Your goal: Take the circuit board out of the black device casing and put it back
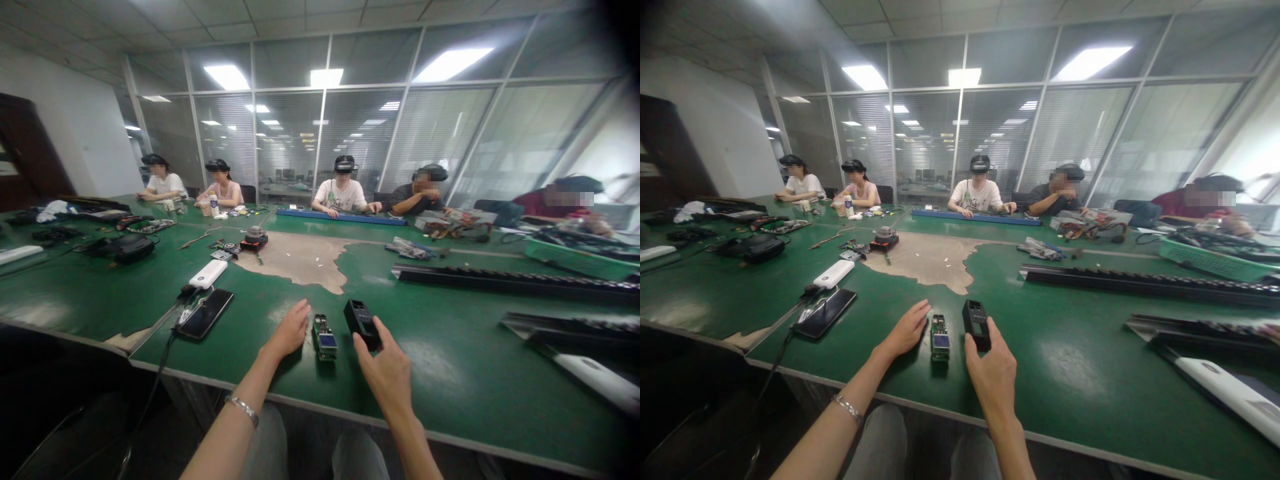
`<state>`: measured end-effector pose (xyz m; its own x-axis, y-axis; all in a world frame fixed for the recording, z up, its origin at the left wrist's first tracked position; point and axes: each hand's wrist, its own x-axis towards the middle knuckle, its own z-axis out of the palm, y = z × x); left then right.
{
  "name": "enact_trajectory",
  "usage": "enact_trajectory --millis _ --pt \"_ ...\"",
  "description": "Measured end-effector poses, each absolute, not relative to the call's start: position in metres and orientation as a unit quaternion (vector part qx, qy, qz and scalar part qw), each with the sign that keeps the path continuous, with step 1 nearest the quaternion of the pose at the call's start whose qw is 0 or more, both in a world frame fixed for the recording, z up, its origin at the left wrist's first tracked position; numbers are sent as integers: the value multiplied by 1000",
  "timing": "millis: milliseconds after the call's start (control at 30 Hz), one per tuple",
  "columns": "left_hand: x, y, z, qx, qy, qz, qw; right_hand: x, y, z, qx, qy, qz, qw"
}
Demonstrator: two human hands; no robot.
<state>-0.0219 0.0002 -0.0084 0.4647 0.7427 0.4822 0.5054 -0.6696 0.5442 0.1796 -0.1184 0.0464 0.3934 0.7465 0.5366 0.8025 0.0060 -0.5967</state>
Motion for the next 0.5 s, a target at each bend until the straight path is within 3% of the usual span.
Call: enact_trajectory --millis 500 --pt "-22 -1 -8 852 362 350 144 197 -122 6 -725 -546 -19 418"
